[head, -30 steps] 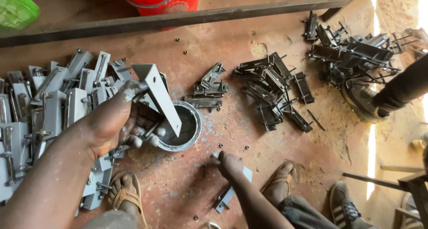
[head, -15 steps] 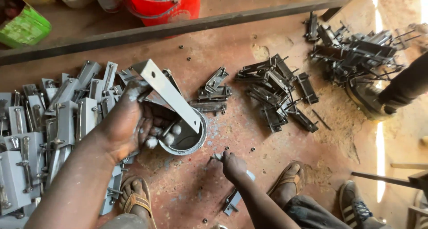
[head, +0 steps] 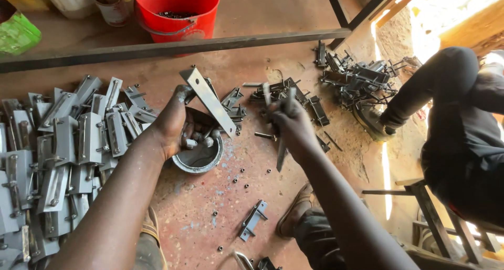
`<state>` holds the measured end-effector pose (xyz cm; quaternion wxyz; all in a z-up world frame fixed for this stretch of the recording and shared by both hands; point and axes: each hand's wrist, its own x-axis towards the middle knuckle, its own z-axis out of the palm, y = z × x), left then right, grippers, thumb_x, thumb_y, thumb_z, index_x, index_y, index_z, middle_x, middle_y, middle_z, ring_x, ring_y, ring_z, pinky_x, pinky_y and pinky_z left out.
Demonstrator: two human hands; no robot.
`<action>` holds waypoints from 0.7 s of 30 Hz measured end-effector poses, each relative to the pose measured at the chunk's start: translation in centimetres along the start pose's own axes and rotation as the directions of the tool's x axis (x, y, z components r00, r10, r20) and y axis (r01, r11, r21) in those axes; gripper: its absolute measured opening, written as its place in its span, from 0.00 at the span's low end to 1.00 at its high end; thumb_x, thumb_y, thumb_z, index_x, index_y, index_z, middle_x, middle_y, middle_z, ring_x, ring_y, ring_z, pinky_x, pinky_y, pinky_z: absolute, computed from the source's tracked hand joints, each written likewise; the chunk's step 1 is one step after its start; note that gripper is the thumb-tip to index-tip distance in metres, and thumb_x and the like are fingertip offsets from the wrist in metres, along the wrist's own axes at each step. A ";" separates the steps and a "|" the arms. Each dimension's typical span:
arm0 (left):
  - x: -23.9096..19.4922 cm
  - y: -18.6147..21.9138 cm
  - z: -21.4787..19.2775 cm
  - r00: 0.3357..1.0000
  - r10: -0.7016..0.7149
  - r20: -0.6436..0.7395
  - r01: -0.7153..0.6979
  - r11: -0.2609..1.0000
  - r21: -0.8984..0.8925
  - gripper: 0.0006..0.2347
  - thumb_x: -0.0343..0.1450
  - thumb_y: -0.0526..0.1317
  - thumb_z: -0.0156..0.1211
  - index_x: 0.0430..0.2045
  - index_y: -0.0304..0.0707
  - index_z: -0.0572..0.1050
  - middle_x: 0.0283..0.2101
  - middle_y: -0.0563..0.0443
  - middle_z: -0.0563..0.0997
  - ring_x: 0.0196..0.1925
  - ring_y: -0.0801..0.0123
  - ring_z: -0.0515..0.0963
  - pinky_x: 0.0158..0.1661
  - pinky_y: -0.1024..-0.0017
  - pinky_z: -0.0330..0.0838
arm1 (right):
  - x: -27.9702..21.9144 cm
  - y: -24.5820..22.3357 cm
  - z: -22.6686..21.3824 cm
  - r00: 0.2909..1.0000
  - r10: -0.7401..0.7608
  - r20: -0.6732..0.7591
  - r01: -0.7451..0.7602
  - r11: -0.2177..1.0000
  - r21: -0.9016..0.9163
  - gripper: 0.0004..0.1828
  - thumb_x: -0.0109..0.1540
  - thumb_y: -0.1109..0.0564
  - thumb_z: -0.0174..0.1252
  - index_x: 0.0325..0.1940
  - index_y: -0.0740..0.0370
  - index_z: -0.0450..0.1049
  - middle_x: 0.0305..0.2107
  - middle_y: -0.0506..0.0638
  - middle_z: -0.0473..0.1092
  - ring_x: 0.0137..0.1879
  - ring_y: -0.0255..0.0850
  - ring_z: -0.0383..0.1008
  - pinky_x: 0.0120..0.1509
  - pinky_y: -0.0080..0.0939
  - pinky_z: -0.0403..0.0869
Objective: Applying a grey coating to metal brackets using a brush.
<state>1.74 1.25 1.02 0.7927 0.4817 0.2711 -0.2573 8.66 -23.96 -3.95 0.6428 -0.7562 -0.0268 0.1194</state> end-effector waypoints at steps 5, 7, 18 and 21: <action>0.3 -1.0 -0.2 0.999 -0.002 -0.045 0.002 1.000 0.011 0.36 0.66 0.67 0.37 0.28 0.24 0.79 0.22 0.32 0.81 0.18 0.53 0.80 0.13 0.80 0.51 | -4.1 -3.5 0.8 1.000 0.017 -0.003 -0.015 0.955 0.298 0.07 0.67 0.58 0.58 0.43 0.65 0.71 0.24 0.56 0.69 0.21 0.39 0.68 0.24 0.34 0.70; 0.5 -1.3 -0.3 0.998 -0.020 -0.062 0.021 1.000 0.017 0.36 0.66 0.67 0.38 0.29 0.25 0.80 0.23 0.32 0.81 0.19 0.51 0.81 0.12 0.79 0.50 | -3.6 -2.9 1.3 0.999 0.000 0.037 -0.012 0.940 0.340 0.07 0.67 0.58 0.58 0.44 0.64 0.70 0.25 0.55 0.68 0.21 0.38 0.68 0.24 0.34 0.71; 2.7 -0.9 0.2 0.994 -0.067 -0.092 0.071 0.997 0.042 0.37 0.65 0.69 0.39 0.35 0.29 0.80 0.26 0.32 0.81 0.19 0.54 0.79 0.13 0.81 0.49 | -1.7 -2.2 4.4 0.979 -0.058 0.195 0.004 0.964 0.266 0.07 0.68 0.59 0.57 0.40 0.64 0.68 0.24 0.56 0.70 0.21 0.36 0.67 0.24 0.32 0.69; -1.4 1.9 3.8 0.992 -0.083 -0.095 0.087 0.995 0.041 0.37 0.65 0.69 0.37 0.37 0.29 0.80 0.26 0.32 0.81 0.19 0.55 0.79 0.12 0.83 0.50 | -0.9 0.2 4.4 0.979 -0.083 0.188 0.031 0.964 0.264 0.07 0.67 0.59 0.58 0.39 0.64 0.68 0.22 0.57 0.69 0.20 0.37 0.66 0.23 0.33 0.69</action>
